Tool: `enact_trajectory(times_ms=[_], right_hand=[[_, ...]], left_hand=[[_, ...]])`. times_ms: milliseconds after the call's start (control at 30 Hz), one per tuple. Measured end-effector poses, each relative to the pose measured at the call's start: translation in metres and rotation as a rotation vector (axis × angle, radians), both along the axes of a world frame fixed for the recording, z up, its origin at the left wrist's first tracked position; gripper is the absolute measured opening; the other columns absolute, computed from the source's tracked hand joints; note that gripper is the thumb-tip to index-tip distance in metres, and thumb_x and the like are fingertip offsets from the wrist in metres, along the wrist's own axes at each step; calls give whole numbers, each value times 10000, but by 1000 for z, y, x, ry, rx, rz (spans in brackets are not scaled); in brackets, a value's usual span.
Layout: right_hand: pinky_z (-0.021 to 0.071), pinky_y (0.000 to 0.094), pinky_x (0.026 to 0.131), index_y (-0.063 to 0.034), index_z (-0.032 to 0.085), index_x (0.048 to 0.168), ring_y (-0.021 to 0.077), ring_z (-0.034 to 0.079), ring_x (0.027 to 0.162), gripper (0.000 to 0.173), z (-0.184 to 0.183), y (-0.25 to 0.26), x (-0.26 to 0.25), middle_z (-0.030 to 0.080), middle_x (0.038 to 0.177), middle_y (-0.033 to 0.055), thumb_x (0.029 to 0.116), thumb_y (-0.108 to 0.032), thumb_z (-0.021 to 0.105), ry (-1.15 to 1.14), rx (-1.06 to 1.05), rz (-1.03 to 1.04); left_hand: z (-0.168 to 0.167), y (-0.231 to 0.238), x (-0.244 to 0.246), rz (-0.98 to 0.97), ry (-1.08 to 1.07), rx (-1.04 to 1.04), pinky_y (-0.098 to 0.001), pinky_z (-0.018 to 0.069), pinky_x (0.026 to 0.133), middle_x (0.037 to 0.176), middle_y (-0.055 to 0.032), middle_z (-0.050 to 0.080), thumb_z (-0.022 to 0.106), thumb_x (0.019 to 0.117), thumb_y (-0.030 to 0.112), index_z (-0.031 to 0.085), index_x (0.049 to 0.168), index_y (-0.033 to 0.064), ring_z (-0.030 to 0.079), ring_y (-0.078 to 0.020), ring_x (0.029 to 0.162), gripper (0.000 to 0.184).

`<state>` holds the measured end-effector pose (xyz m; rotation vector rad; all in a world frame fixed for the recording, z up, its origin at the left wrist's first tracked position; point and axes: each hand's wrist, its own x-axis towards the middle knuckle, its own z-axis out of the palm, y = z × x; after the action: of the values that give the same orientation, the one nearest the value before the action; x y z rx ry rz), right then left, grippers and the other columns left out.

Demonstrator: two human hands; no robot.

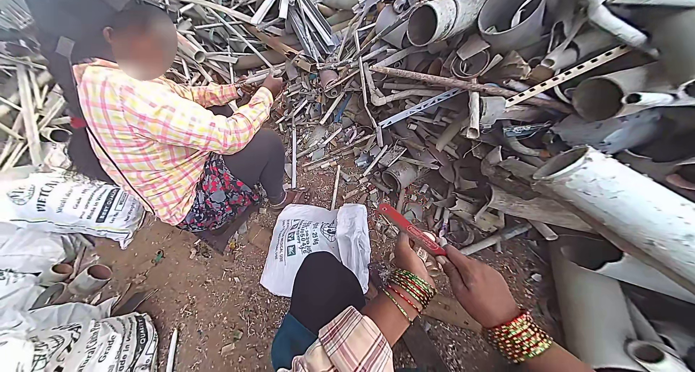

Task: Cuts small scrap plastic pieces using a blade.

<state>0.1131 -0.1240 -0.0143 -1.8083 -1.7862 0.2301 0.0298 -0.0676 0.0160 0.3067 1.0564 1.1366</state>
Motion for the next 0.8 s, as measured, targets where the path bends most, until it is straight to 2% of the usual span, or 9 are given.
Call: enact_trajectory(times_ms=[100,200,233,300,400,500,600,700,800], right_hand=[[465,635,504,91,635,954,517,663,627,436,-2,3,2,610,663,261,1032,-269,402,-12,-8,-34],[469,602,467,72,669,933,495,666,588,392,-2,-2,-11,617,635,241,994,-241,442,-81,32,-5],[465,592,455,64,663,913,490,664,579,376,-2,-1,-13,611,627,236,988,-235,449,-101,48,-8],[470,599,470,76,665,949,501,665,597,364,0,4,-8,617,652,253,1000,-217,455,-107,52,-39],[484,621,509,95,659,1007,524,674,643,338,4,7,-4,637,697,281,1021,-180,463,-90,13,-49],[497,609,518,81,671,1008,505,682,645,287,5,-2,-15,649,714,269,993,-141,489,-77,-24,14],[512,619,588,76,667,1074,515,698,733,307,9,4,-12,675,791,283,1031,-153,467,-72,-124,12],[510,640,714,76,616,1145,529,695,885,337,21,11,-4,682,911,310,1088,-184,410,-43,-314,-27],[522,630,703,68,628,1169,518,698,852,334,18,1,-14,685,901,302,1075,-185,433,-8,-302,32]], left_hand=[[-21,6,-2,-58,114,-7,-273,511,687,955,-102,615,292,1124,314,577,1188,-22,597,-125,777,445],[-24,9,-8,-85,150,22,-364,485,941,1266,-221,581,222,1142,250,486,1380,-60,587,-227,1066,472],[-25,10,-8,-65,165,37,-341,505,900,1201,-206,609,225,1142,235,498,1349,-61,610,-206,1005,453],[-21,10,-1,17,173,7,-253,519,659,897,-87,618,251,1130,248,552,1165,-2,613,-111,725,393],[-18,8,-7,-32,109,24,-240,499,652,893,-81,600,261,1134,303,564,1188,-44,575,-91,708,464],[-13,11,-11,-30,152,8,-276,487,754,961,-125,590,214,1139,248,546,1217,-66,566,-146,807,464],[-12,14,-7,35,114,-13,-246,502,588,800,-74,592,202,1139,295,555,1100,-15,592,-121,645,472],[-17,11,-10,11,43,-28,-238,462,521,789,-64,579,243,1133,356,579,1090,-3,550,-110,593,493],[-30,15,-16,2,53,62,-257,496,616,880,-104,589,193,1135,302,539,1169,-40,588,-134,693,487]])
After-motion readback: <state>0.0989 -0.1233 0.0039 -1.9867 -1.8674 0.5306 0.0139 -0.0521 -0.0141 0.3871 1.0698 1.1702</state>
